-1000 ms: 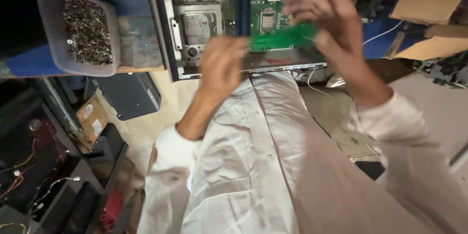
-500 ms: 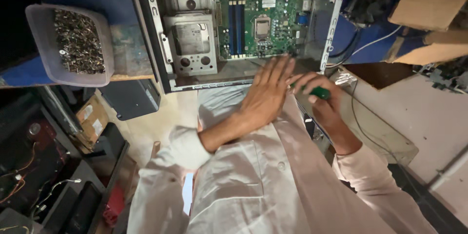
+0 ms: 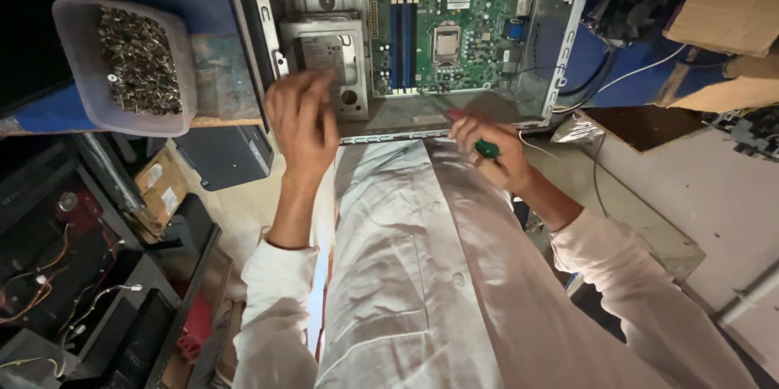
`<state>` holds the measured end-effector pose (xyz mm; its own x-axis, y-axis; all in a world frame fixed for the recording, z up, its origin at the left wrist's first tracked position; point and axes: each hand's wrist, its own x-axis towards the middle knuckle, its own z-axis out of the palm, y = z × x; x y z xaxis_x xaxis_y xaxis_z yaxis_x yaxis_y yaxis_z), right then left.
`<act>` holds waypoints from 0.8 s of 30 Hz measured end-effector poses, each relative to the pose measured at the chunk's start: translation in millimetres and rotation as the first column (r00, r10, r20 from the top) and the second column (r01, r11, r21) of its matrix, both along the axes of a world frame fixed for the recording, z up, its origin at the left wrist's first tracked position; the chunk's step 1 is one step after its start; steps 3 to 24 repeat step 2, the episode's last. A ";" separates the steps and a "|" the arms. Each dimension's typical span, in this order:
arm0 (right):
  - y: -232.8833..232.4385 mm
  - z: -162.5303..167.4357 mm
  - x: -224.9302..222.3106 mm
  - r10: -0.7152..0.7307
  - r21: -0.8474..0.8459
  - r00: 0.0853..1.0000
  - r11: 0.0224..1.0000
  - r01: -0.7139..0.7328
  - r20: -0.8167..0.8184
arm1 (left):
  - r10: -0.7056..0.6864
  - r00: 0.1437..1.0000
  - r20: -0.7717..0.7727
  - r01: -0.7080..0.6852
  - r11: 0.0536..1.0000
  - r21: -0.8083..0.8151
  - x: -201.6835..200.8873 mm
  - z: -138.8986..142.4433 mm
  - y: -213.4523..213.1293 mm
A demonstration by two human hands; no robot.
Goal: The person installs a motherboard into a computer case. They align the board with the standoffs, connect internal power and data cables, and then secure the motherboard using a screwdriver.
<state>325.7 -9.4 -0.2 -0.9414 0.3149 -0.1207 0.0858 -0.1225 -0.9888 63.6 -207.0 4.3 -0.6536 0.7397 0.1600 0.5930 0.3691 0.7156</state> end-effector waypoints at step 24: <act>0.3 -1.2 0.1 -0.012 -0.003 1.000 1.000 0.012 0.003 | 0.001 1.000 -0.021 -0.001 1.000 -0.002 1.7 -3.5 1.7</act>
